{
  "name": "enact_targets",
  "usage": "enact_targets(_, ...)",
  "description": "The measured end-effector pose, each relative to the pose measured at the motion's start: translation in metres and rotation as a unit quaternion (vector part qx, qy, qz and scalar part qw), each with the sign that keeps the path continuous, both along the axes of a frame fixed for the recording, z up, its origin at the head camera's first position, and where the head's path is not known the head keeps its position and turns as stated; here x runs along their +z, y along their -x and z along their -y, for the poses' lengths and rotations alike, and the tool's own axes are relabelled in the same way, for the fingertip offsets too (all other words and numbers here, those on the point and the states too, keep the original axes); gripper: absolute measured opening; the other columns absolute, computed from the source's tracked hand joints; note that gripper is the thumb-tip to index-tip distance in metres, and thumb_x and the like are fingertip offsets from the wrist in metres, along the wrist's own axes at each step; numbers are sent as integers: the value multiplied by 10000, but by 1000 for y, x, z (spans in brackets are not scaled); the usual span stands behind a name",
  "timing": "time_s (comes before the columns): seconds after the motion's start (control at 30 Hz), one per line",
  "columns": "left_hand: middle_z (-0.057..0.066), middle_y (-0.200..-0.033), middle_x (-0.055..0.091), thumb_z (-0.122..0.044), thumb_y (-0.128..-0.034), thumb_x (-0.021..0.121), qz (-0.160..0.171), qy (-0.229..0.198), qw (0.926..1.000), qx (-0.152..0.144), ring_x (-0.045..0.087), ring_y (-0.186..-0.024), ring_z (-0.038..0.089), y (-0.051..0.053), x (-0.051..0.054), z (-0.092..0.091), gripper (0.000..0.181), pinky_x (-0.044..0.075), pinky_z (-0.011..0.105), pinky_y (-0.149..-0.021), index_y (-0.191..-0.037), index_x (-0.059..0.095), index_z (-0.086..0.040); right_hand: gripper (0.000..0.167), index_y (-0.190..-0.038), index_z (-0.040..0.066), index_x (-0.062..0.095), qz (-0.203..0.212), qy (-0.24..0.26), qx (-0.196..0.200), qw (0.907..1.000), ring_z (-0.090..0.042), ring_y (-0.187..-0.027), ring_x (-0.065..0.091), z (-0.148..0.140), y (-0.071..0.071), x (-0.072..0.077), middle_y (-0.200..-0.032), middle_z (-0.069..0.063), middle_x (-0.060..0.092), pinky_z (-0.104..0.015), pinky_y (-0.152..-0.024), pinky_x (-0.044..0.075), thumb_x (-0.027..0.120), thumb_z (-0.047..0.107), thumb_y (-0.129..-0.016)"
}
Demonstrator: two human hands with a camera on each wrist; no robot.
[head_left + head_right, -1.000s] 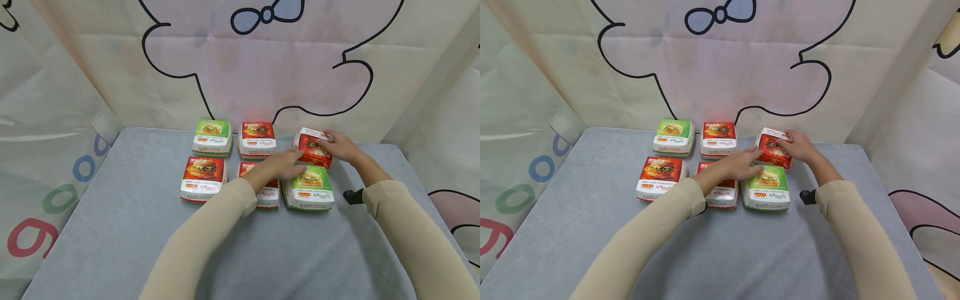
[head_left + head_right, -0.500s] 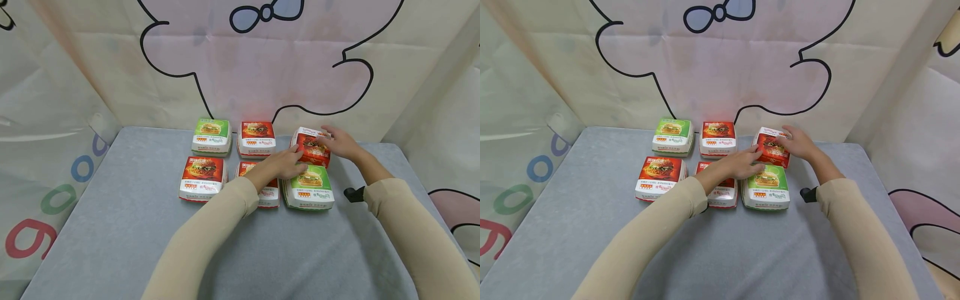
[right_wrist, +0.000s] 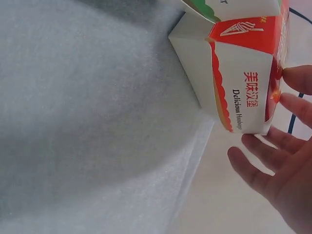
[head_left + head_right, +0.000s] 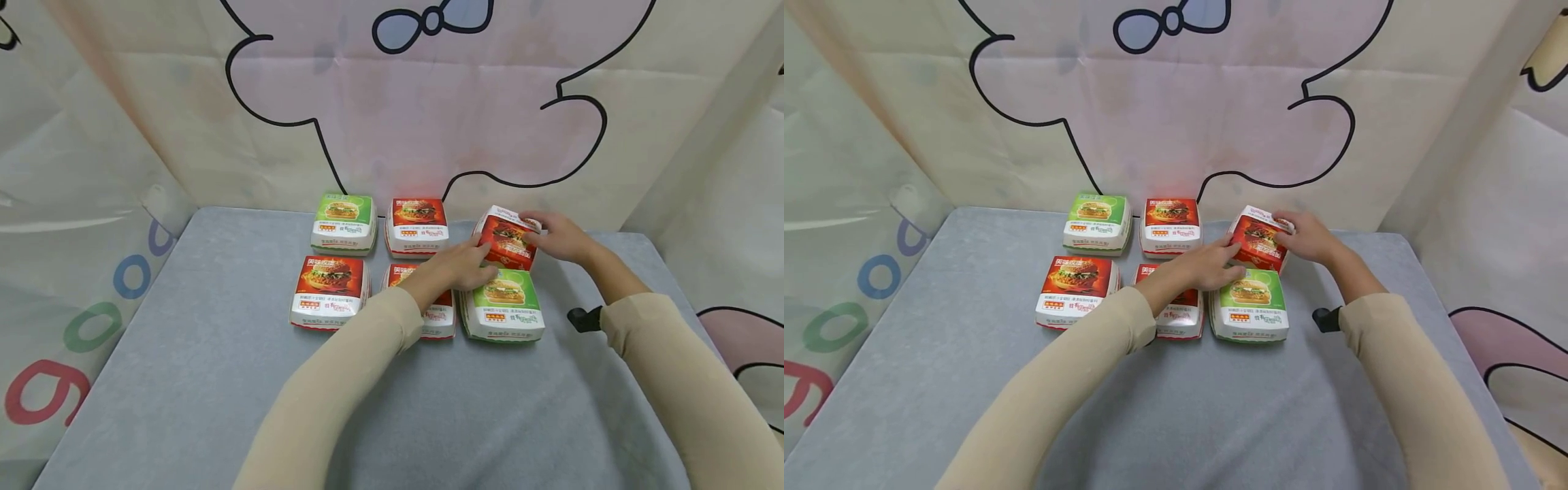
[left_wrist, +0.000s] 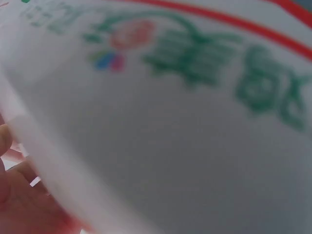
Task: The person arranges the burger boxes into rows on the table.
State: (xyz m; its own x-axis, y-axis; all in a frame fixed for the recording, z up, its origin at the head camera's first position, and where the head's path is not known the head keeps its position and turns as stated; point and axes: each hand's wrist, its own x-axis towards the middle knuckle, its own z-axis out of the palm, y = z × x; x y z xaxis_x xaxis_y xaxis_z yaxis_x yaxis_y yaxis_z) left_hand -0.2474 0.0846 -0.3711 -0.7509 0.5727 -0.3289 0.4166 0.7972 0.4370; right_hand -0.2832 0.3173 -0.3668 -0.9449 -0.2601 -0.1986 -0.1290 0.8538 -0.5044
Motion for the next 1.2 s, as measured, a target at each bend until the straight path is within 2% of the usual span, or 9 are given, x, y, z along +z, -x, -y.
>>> enact_targets(0.23, 11, -1677, 46, -496, -1044, 357, -268, 46, 9996, 19, 169, -1513, 204, 2, -2, -2, 630, 205, 411, -1197, -1605, 191, -262, 575, -1464, -68, 389, -102, -294, 69, 9995, -509, -1224, 444, 3, -5, 2, -1424, -343, 426, -677, -944, 418, 547, 254, -1014)
enact_targets(0.47, -45, -1677, 28, -502, -1055, 322, -590, 351, 9971, -327, 113, -1525, 223, 0, -1, -8, 593, 246, 447, -1180, -1601, 200, -307, 596, -1454, -71, 395, -98, -499, 23, 9987, -503, -1194, 471, 7, -7, 5, -1393, -353, 451, -664, -927, 435, 547, 306, -1018)
enact_targets(0.67, -70, -1674, 42, -539, -1051, 281, -497, 616, 9965, -281, 105, -1525, 189, -1, 0, -11, 584, 256, 449, -1175, -1595, 212, -336, 583, -1444, -86, 403, -248, -541, 102, 9982, -489, -1212, 465, 9, -7, 4, -1387, -358, 458, -665, -945, 409, 548, 285, -1018)
enact_targets(0.9, -60, -1674, 60, -542, -1050, 293, -534, 624, 9963, -244, 120, -1523, 208, -1, 1, -11, 586, 249, 482, -1174, -1593, 227, -331, 600, -1488, -38, 389, -208, -409, 425, 9980, -507, -1356, 337, 12, -6, 5, -1475, -335, 388, -702, -1042, 305, 599, 203, -980)
enact_targets(1.1, -59, -1675, 40, -540, -1049, 293, -510, 628, 9966, -168, 103, -1526, 207, 0, 1, -10, 586, 190, 485, -1195, -1594, 217, -337, 627, -1486, -34, 395, -165, -450, 426, 9979, -511, -1345, 339, 15, -8, 7, -1462, -341, 394, -708, -1033, 309, 629, 220, -963)
enact_targets(1.2, -54, -1675, 50, -543, -1049, 287, -568, 708, 9956, -222, 116, -1524, 200, -1, 1, -11, 583, 193, 484, -1194, -1592, 218, -344, 620, -1471, -48, 409, -200, -519, 436, 9975, -511, -1338, 350, 15, -8, 8, -1451, -346, 405, -703, -1037, 311, 631, 228, -962)
